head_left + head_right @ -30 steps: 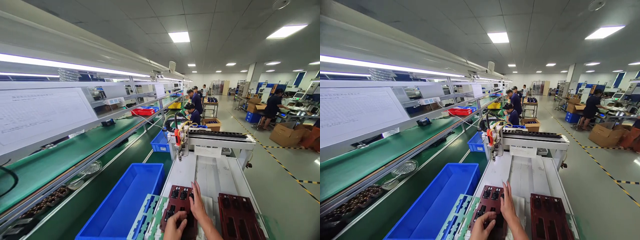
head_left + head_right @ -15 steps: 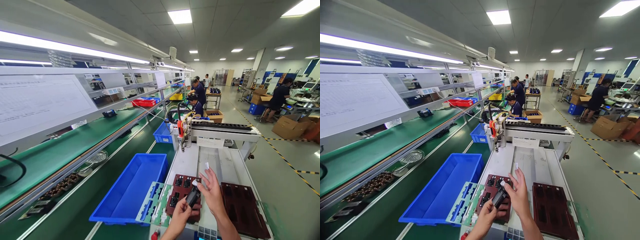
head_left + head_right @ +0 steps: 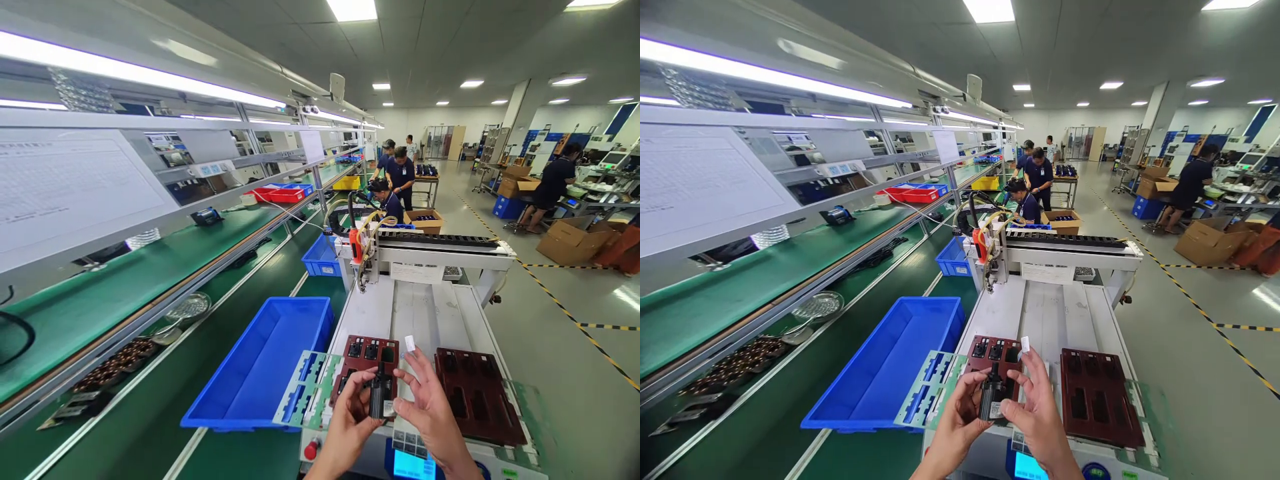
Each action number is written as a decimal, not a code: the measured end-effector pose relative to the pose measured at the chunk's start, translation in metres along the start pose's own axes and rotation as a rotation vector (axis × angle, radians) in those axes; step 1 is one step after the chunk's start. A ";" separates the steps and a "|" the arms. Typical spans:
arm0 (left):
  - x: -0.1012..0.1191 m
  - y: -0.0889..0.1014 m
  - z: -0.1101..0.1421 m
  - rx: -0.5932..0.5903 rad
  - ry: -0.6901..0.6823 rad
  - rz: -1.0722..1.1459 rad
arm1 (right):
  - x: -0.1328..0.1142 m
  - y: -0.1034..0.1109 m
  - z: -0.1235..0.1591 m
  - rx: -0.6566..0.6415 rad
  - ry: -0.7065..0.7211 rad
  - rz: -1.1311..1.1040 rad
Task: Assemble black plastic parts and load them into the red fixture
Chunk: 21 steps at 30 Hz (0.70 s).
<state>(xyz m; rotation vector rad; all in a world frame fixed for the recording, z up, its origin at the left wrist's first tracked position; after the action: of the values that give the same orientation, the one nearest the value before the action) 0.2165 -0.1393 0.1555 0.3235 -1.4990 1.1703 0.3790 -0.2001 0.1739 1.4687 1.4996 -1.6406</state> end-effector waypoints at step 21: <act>0.006 -0.015 0.006 0.007 0.006 -0.042 | -0.017 -0.015 0.008 -0.123 0.063 0.259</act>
<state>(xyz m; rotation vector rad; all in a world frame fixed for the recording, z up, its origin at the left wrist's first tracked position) 0.2226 -0.1489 0.1687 0.3543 -1.4767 1.1418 0.3687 -0.2078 0.1938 1.5839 1.3525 -1.3386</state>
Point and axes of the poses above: each hand's wrist, its own z-axis away from the middle knuckle, its own y-axis out of the back of the hand, x = y × z, the point moved 3 cm from there along -z, towards the middle knuckle, and after that the axes turned 12 degrees about y, right-handed, at the moved point
